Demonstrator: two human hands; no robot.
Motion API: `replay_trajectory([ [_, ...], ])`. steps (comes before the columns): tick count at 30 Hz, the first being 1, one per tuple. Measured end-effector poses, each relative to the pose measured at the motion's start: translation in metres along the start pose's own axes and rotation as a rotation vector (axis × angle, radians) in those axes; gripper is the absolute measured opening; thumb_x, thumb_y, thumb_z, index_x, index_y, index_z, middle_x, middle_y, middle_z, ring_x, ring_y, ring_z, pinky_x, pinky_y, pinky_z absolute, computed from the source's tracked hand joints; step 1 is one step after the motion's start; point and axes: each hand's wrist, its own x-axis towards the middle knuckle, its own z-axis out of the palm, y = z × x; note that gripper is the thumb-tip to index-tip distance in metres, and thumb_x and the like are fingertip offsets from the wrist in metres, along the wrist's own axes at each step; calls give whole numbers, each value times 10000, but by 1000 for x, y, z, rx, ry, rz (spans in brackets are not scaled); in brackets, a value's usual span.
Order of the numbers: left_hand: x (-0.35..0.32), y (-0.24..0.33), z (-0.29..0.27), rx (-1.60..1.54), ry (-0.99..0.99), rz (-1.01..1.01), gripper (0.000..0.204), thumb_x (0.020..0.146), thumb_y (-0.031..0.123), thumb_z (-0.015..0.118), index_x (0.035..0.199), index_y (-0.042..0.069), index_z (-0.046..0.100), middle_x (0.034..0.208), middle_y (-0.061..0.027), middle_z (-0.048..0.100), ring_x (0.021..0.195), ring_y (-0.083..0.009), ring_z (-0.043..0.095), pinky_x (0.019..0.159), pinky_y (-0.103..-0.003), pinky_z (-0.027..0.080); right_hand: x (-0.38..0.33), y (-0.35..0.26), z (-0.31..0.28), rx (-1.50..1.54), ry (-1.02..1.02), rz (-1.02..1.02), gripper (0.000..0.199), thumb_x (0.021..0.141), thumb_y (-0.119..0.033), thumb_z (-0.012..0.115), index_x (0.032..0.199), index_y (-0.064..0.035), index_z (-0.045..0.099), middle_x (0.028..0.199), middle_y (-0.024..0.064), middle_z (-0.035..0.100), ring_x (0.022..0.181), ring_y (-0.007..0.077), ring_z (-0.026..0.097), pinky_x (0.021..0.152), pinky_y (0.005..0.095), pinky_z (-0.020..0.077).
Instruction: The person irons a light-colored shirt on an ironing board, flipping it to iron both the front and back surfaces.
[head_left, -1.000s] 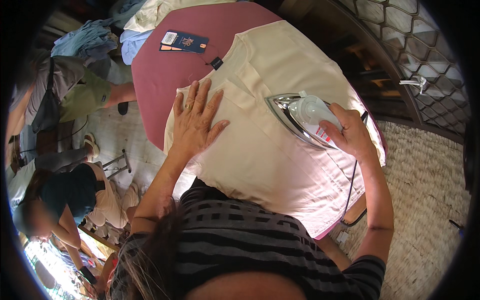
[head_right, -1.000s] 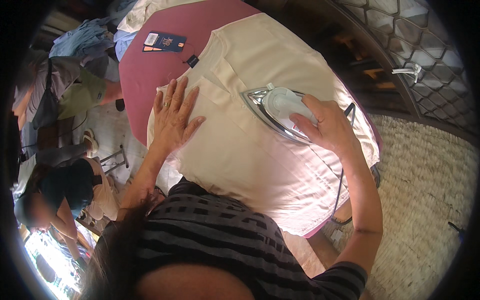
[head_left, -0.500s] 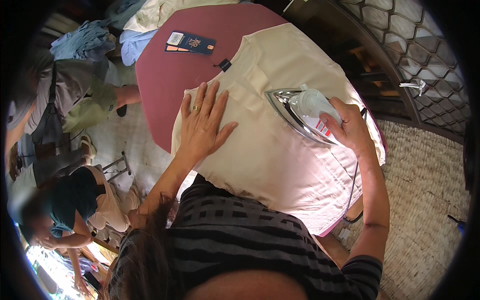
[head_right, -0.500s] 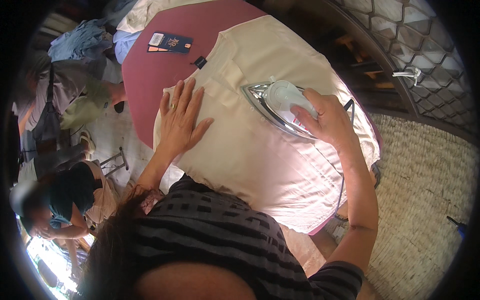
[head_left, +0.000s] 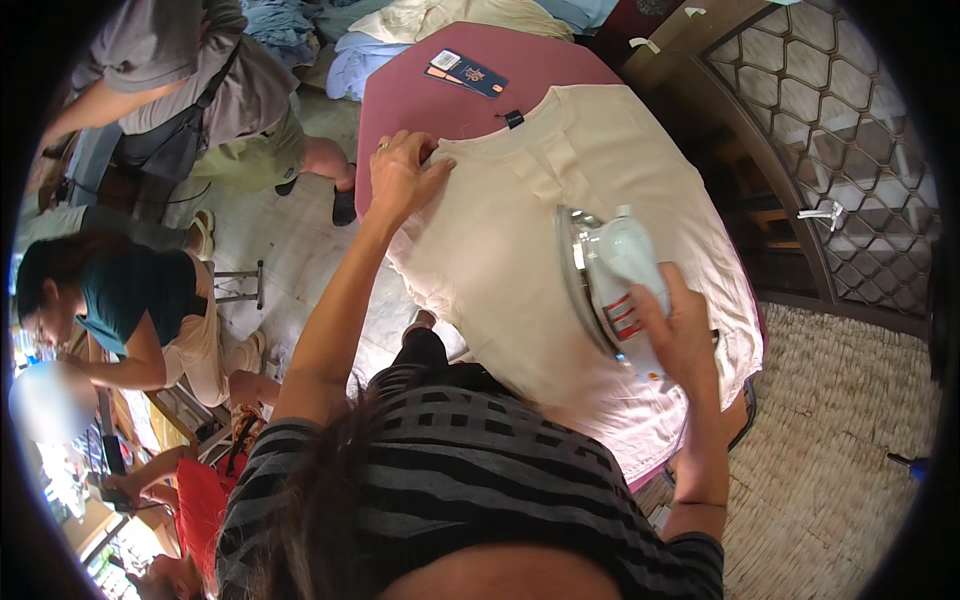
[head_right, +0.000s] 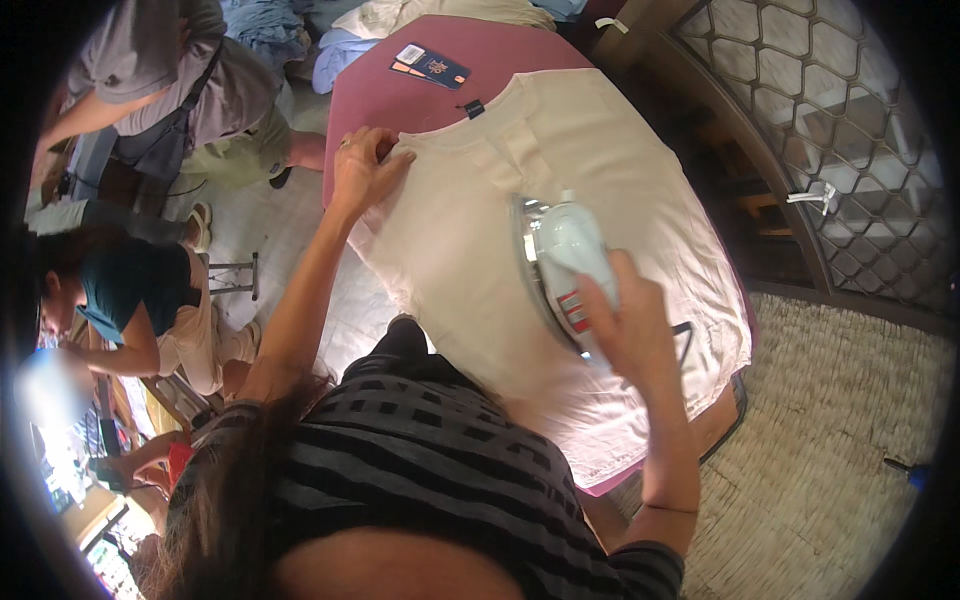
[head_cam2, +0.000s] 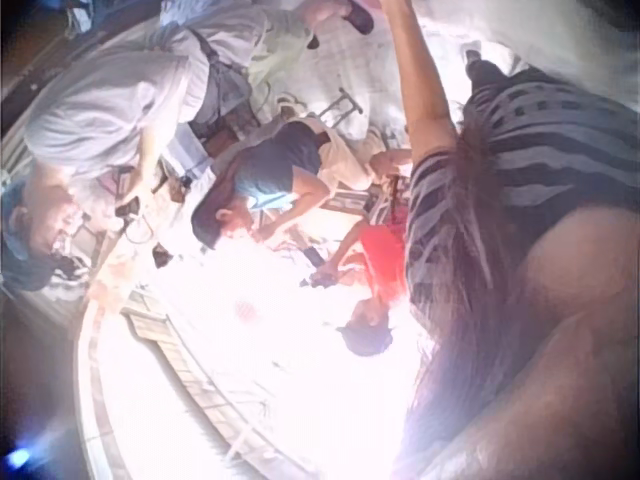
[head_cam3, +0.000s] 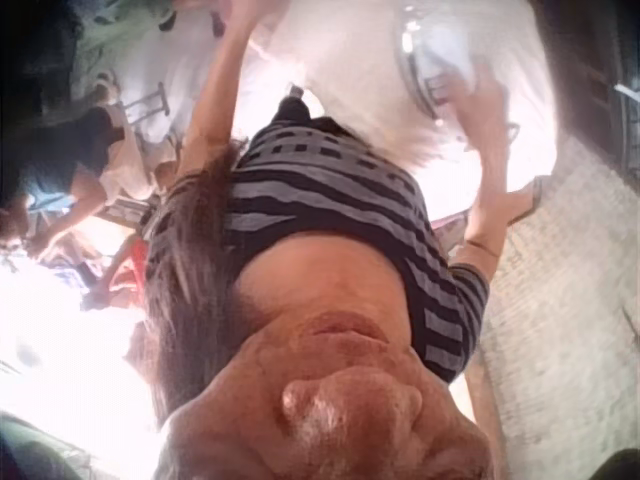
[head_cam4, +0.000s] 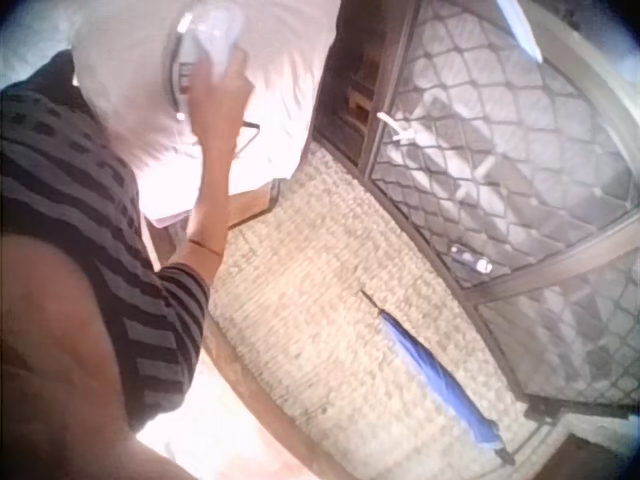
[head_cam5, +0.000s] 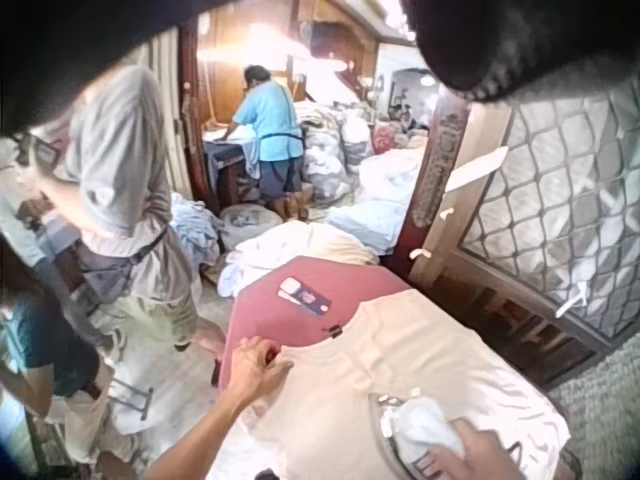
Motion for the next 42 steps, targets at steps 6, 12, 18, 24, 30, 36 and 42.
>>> replay_trajectory([
  [6, 8, 1, 6, -170, -68, -131, 282, 786, 292, 772, 897, 57, 662, 787, -80, 653, 731, -201, 594, 701, -334, 469, 11, -35, 67, 149, -154, -3, 275, 941, -217, 607, 1036, 33, 542, 823, 292, 634, 793, 496, 618, 674, 512, 481],
  [12, -4, -17, -17, -405, -42, -161, 229, 849, 235, 694, 965, 45, 640, 719, -124, 650, 680, -285, 654, 639, -396, 488, 64, -62, 111, 119, -52, -225, 260, 929, -188, 593, 977, 58, 523, 822, 320, 617, 771, 517, 598, 655, 529, 466],
  [18, -60, -17, -52, -428, -195, -202, 222, 884, 83, 664, 1074, -6, 588, 783, -127, 648, 699, -181, 623, 659, -313, 499, 106, -72, 120, 100, -85, -214, 265, 962, -205, 567, 1025, 52, 558, 772, 276, 640, 710, 419, 659, 633, 439, 488],
  [24, -59, -29, -51, -292, -169, -128, 254, 835, 78, 675, 1067, 23, 588, 883, -144, 648, 789, -298, 632, 716, -400, 482, 117, -86, 126, 19, -42, -197, 311, 942, -241, 582, 1075, 40, 573, 811, 273, 657, 750, 450, 643, 677, 463, 494],
  [30, -41, 9, -34, -121, -143, 319, 356, 891, 110, 641, 1241, 67, 588, 1365, -135, 515, 1288, -337, 456, 1036, -468, 335, 45, -60, 102, 68, 13, -38, 359, 933, -271, 589, 1128, 30, 565, 831, 269, 661, 749, 468, 621, 699, 462, 491],
  [36, -44, 61, 14, -188, -346, 608, 496, 908, 192, 636, 1384, 105, 526, 1535, -131, 383, 1442, -370, 301, 1126, -503, 228, -88, -41, 54, 9, 114, 587, 461, 969, -405, 541, 1162, 13, 533, 969, 285, 640, 910, 469, 620, 813, 520, 462],
  [42, -63, 137, 49, -169, -499, 771, 587, 910, 336, 618, 1435, 114, 477, 1557, -153, 346, 1454, -388, 266, 1142, -560, 182, -172, -5, 34, 339, 501, 838, 240, 973, -207, 589, 1010, 26, 545, 646, 194, 598, 587, 228, 620, 552, 402, 455],
])
